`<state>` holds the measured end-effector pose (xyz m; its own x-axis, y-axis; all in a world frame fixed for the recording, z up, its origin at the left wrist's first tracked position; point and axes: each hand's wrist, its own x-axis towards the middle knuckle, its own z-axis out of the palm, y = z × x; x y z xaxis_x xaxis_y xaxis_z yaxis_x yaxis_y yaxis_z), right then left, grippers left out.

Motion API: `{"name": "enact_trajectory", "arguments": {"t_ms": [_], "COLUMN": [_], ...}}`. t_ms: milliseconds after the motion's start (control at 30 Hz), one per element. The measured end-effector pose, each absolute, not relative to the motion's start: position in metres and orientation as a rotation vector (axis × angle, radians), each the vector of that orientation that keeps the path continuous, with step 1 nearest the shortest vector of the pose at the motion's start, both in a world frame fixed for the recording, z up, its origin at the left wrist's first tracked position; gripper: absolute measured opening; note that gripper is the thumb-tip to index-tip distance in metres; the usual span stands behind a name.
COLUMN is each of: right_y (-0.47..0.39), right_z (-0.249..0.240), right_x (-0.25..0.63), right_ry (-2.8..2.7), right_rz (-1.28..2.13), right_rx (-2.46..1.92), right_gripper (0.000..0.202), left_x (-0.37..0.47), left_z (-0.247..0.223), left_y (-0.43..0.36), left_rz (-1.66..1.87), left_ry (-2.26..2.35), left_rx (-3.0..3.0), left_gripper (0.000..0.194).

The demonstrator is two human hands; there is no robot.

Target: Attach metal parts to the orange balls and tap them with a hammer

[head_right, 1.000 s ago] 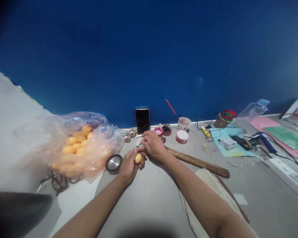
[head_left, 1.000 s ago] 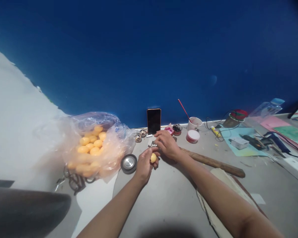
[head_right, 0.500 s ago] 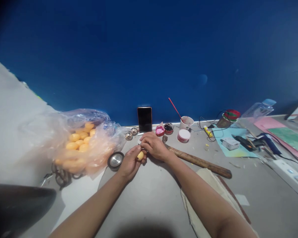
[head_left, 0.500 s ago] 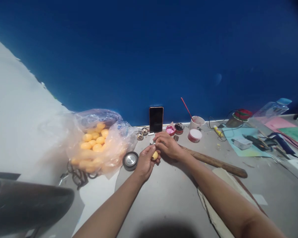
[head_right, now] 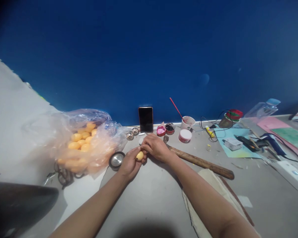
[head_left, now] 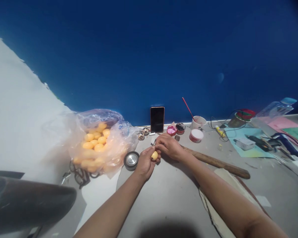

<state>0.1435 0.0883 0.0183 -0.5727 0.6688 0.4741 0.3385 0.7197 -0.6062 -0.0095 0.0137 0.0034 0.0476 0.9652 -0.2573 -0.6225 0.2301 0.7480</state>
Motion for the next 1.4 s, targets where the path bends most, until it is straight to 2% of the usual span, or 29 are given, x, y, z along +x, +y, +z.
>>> {"name": "enact_trajectory", "arguments": {"t_ms": [200,600,833,1067,1167,1400], "right_y": [0.088,0.089,0.095,0.102,0.095,0.08], "right_z": [0.017,0.019,0.009,0.003,0.012,0.031], "right_x": [0.147,0.15,0.151,0.155,0.154,0.153], "right_ry": [-2.243,-2.169,-2.103,-2.154,-2.029,-2.147], "right_rz": [0.556,0.673,0.43,0.262,0.326,0.719], "right_rx": [-0.747,-0.745,-0.901,-0.88,-0.882,-0.751], "right_gripper": [0.012,0.006,0.012,0.004,0.011,0.003], "left_x": [-0.009,-0.007,-0.008,-0.008,-0.009,-0.01], "left_z": [0.003,0.005,0.005,0.005,0.005,0.004], "left_y": [0.014,0.013,0.013,0.013,0.013,0.013], "left_rz": [1.305,1.324,1.303,1.291,1.289,1.308], "left_ry": [0.867,0.872,0.882,0.896,0.88,0.822], "left_rx": [0.522,0.518,0.487,0.502,0.502,0.521], "left_gripper": [0.04,0.045,0.049,0.049,0.05,0.049]}}
